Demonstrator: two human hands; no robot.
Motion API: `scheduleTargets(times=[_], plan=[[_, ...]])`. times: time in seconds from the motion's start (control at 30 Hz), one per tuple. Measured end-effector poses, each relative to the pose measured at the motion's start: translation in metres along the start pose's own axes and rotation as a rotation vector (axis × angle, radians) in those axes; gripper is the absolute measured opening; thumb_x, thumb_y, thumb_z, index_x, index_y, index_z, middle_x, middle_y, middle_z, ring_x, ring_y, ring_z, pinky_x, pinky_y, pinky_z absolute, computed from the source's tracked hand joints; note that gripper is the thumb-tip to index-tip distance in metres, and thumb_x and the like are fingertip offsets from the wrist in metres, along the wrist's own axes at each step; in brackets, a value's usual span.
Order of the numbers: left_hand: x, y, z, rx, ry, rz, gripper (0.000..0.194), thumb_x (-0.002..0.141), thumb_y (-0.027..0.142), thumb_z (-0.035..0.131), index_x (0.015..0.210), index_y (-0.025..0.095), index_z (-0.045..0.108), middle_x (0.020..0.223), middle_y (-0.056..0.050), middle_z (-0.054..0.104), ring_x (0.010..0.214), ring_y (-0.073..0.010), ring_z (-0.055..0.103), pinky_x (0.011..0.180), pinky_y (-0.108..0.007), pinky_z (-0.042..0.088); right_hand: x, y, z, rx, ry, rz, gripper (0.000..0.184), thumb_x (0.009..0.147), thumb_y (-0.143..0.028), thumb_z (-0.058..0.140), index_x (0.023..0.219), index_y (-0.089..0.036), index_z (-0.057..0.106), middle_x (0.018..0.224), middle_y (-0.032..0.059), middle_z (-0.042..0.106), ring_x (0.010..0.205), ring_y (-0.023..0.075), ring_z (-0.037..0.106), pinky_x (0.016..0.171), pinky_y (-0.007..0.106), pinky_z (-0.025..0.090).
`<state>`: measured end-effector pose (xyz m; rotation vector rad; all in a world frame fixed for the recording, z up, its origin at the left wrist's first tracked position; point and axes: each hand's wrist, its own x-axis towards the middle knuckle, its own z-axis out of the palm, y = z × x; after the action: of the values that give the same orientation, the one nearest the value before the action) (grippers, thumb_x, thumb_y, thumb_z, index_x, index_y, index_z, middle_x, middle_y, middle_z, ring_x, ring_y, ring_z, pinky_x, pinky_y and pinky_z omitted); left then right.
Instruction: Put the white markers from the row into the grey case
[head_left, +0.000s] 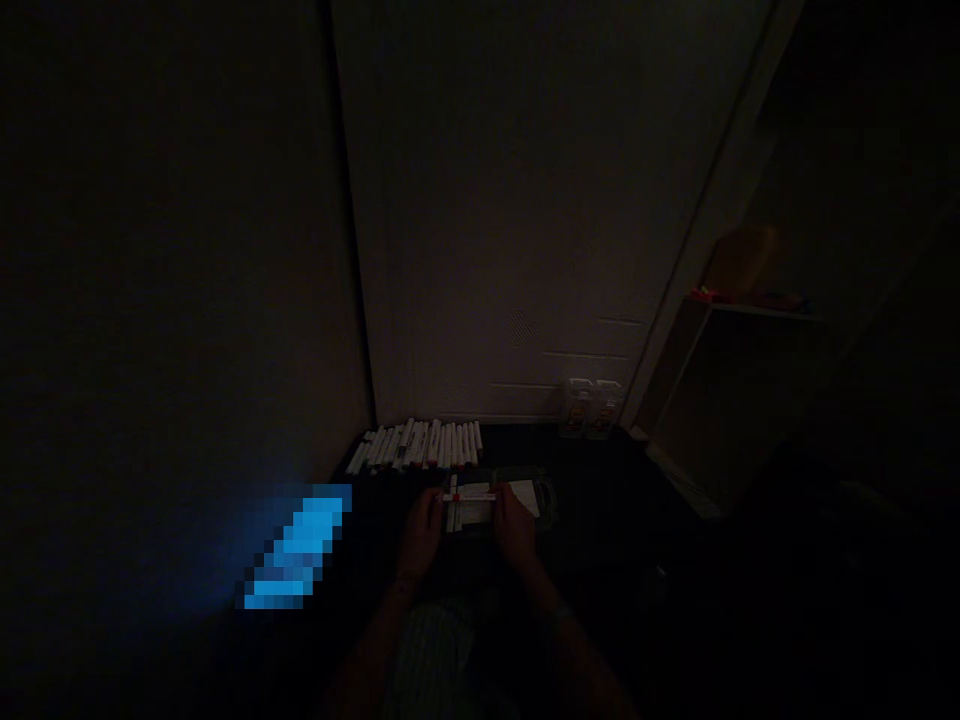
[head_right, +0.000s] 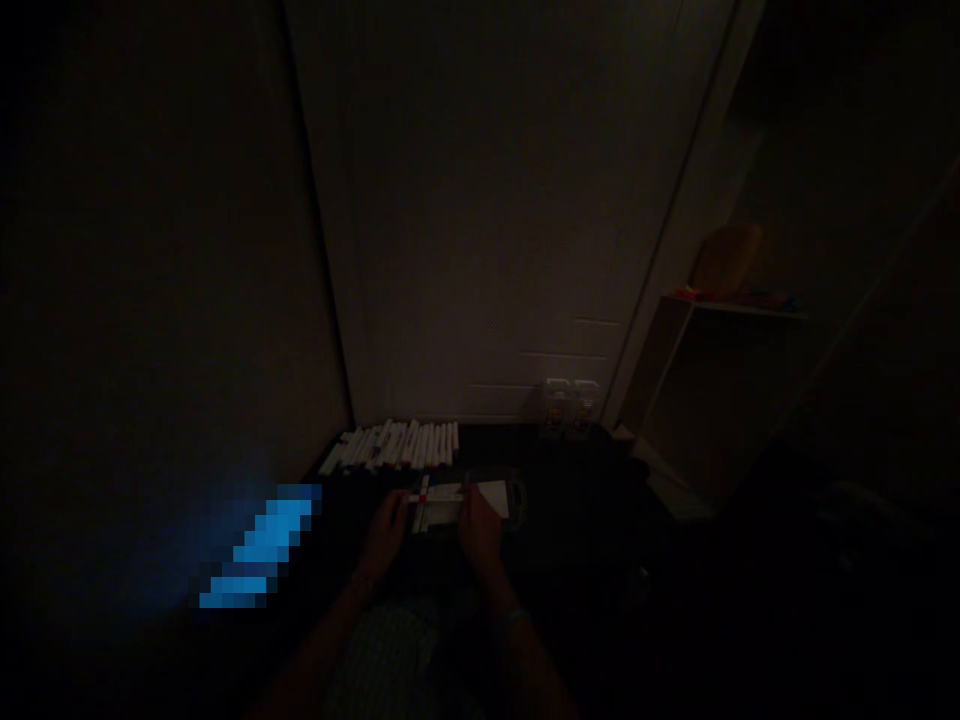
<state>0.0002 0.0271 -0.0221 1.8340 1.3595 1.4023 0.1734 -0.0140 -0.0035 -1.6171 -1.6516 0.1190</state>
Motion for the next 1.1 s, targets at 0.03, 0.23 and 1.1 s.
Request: scheduleTargets(times=[0.03,0.23,1.1], plan=[[0.0,0.0,0.0,-0.007,0.002,-0.002,0.032,0.085,0.04,0.033,0.099,0.02,0.053,0.101,-0.007,0.06,0.096,-0.0192,0.055,0.088,-0.035,0.04,0.0,-0.001,-0.001,-0.001,-0.001,0.005,0.032,0.092,-0.027,0.021,0.103,-0.022,0.051,0.094,0.0016,0.062,0.08,0.0129,0.058,0.067,0.021,0.039],[0.0,-0.001,-0.001,0.012,-0.005,-0.008,0.033,0.083,0.04,0.035,0.099,0.018,0.054,0.102,-0.008,0.06,0.097,-0.0196,0.055,0.088,-0.035,0.04,0.0,-0.002,-0.003,-0.013,-0.007,0.031,0.033,0.092,-0.027,0.02,0.104,-0.022,0.051,0.093,0.0024,0.063,0.081,0.0135,0.059,0.066,0.022,0.039],[-0.001,0.006,-0.006,-0.061,-0.029,-0.037,0.032,0.082,0.045,0.038,0.092,0.021,0.056,0.093,-0.005,0.063,0.091,-0.0202,0.058,0.084,-0.034,0.043,0.0,0.0,0.002,0.047,0.028,-0.007,0.033,0.092,-0.026,0.021,0.104,-0.023,0.051,0.094,0.0035,0.063,0.082,0.0137,0.061,0.068,0.022,0.042]])
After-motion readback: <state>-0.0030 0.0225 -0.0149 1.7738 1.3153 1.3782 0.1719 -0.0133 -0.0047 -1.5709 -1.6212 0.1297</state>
